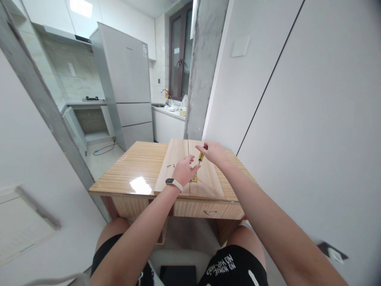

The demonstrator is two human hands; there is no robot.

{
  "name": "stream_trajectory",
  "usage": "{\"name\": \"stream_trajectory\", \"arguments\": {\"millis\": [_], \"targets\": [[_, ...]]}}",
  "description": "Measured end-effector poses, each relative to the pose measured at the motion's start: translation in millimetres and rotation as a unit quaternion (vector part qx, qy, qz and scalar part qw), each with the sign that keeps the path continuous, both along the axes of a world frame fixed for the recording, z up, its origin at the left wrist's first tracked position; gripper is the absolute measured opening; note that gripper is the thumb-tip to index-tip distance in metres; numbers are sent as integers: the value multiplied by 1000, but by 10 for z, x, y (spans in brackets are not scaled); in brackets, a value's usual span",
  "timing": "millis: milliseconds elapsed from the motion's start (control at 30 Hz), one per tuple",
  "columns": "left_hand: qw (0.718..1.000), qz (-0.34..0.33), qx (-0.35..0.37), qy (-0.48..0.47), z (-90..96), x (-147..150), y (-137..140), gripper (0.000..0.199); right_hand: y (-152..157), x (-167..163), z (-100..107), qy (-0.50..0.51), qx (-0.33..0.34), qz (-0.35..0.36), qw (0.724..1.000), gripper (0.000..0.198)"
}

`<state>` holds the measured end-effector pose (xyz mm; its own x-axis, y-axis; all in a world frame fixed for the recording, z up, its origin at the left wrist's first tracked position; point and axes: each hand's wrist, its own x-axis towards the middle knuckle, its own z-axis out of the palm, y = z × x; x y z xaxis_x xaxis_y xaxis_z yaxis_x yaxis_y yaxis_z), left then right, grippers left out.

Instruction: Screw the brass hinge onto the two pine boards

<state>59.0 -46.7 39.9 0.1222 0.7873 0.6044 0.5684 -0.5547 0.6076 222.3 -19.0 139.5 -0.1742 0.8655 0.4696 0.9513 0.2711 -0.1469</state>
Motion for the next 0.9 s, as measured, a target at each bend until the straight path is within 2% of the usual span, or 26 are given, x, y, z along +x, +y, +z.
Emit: {"name": "stream_trajectory", "arguments": {"millis": [233, 433, 567, 667, 767, 833, 900], "targets": [[997, -21, -33, -62, 232, 199, 97, 24, -44, -137, -7, -55, -20, -79, 995, 71], [998, -3, -30, -59, 242, 220, 156, 18, -24, -205, 18, -19, -51, -91, 994, 78], [996, -30, -35, -75, 213, 234, 181, 15, -36, -198, 89, -13, -87, -85, 992, 77], [993, -66, -40, -94, 194, 219, 194, 18, -45, -120, 156, -20, -95, -36, 995, 60], [989, -97, -60, -94, 191, 189, 210, 22, -35, -8, 196, -26, -90, 99, 991, 30], [988, -111, -71, -80, 196, 174, 225, 23, -14, 58, 197, -30, -92, 170, 981, 23], [986, -126, -86, -69, 198, 165, 244, 24, 10, 103, 188, -36, -94, 190, 976, 24]]}}
